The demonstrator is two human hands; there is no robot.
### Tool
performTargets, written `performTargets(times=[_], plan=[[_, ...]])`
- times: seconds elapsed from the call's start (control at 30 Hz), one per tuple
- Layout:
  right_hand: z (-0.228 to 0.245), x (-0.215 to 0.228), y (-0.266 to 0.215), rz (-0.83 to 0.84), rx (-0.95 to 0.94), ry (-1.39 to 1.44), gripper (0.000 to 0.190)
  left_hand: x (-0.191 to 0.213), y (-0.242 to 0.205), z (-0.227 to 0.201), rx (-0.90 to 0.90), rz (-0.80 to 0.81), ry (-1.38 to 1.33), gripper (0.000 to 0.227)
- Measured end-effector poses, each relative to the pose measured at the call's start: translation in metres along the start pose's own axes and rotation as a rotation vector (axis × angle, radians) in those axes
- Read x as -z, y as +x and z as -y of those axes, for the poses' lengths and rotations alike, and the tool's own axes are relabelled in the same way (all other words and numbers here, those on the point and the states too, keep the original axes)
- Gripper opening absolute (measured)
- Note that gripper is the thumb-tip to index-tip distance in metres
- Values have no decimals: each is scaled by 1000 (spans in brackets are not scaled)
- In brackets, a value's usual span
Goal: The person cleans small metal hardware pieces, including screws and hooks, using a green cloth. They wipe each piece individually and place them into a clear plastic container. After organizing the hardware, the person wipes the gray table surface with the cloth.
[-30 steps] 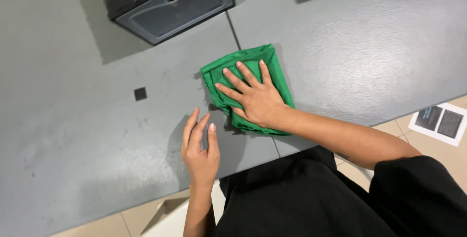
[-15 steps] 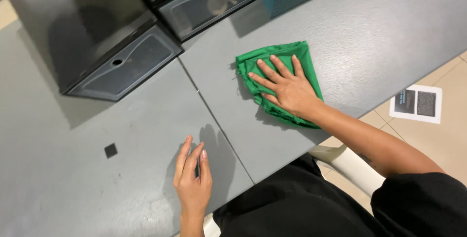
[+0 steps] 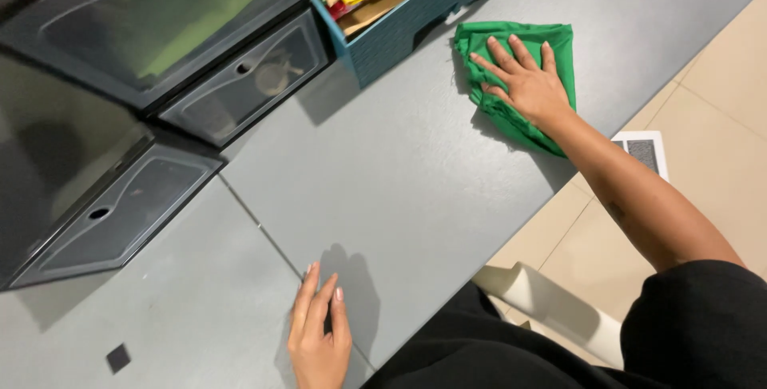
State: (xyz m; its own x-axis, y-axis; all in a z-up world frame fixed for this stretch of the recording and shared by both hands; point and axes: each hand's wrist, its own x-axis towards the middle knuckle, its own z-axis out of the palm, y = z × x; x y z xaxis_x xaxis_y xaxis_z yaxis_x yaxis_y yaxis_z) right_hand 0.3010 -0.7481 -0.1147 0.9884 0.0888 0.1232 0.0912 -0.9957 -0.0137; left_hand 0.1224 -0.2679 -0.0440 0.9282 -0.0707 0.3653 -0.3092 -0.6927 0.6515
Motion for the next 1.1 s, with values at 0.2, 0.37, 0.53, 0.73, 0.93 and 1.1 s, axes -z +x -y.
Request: performTargets(times=[0.2, 0.37, 0.53, 0.73, 0.93, 1.1], plan=[[-80, 2, 24, -8, -150, 4, 64, -40, 0, 4, -38, 50, -6, 25], [-164, -9, 39, -23, -271, 16, 65, -84, -18, 48, -38, 171, 18, 40], [-247, -17, 53, 6, -391, 10, 65, -141, -71, 157, -100, 155, 111, 44], [-330, -25, 61, -9, -501, 18, 63, -164, -109, 223, -176, 224, 368, 46], [-375, -39, 56, -45, -699, 36, 61, -149, -90, 181, -238, 166, 375, 42], [-363, -33, 48, -94, -874, 47, 59, -129, -55, 110, -213, 140, 336, 38]])
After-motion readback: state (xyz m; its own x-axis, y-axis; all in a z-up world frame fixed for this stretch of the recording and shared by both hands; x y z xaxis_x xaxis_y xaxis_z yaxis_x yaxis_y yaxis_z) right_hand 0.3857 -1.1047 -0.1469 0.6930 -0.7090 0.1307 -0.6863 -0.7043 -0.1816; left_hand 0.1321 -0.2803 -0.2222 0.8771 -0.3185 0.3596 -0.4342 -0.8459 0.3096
